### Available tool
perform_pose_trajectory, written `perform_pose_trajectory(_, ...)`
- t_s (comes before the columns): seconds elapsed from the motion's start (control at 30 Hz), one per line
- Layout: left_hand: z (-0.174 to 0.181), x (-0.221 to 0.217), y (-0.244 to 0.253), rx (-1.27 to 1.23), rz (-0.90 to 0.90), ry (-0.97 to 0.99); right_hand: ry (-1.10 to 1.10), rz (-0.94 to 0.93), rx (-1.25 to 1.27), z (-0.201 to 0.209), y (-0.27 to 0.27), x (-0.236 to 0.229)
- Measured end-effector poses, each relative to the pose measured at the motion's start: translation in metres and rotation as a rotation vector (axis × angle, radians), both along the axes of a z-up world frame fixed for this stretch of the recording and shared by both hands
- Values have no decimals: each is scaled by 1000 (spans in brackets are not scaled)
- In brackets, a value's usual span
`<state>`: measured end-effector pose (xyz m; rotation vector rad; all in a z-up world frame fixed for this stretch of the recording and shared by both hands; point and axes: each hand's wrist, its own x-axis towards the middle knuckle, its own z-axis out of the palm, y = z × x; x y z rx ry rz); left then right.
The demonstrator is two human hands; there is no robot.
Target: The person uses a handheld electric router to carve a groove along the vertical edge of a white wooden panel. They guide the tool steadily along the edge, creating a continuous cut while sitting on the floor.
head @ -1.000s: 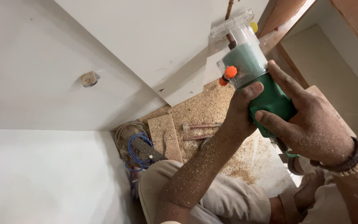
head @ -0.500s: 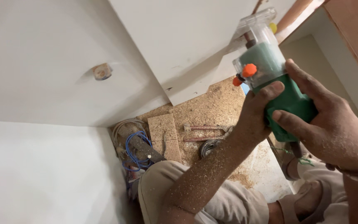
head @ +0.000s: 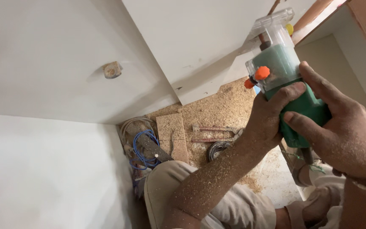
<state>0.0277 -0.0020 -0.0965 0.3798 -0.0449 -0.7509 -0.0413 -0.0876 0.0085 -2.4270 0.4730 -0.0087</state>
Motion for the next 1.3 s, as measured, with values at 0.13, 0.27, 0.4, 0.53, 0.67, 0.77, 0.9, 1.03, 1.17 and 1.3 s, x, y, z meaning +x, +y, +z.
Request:
perform_pose_trajectory(0.13, -1, -1, -2, 24, 14, 5, 111, -71, -9, 0, -1, 2)
perform_pose_trajectory(0.27, -6, 2, -2, 57, 2, 9, 31, 26, 24, -5, -4, 4)
perform_pose_trajectory(0.4, -14, 1, -3, 98, 1, 19, 11, 23, 26, -6, -3, 4)
perform_pose_trajectory(0.53, -18, 0, -3, 118, -11, 34, 33, -17, 46, -1, 2, 6)
perform_pose_trajectory(0.67, -19, 1, -3, 126, -18, 50, 39, -9, 21, -2, 4, 7)
perform_pose_trajectory(0.77, -20, 0, -3, 111, -8, 50, 39, 2, 25, -5, 2, 7)
perform_pose_trajectory(0.9, -20, 0, -2, 98, 1, 41, 11, 22, 24, -8, 1, 6)
perform_pose_trajectory(1.03, -21, 0, -2, 103, -10, 83, 22, 15, 23, -7, 2, 7)
perform_pose_trajectory(1.17, -21, 0, -2, 99, -14, 89, 36, 6, 20, -6, 4, 8)
perform_pose_trajectory(1.3, -22, 0, 0, 104, -11, 83, 120, -58, 30, -6, 7, 10)
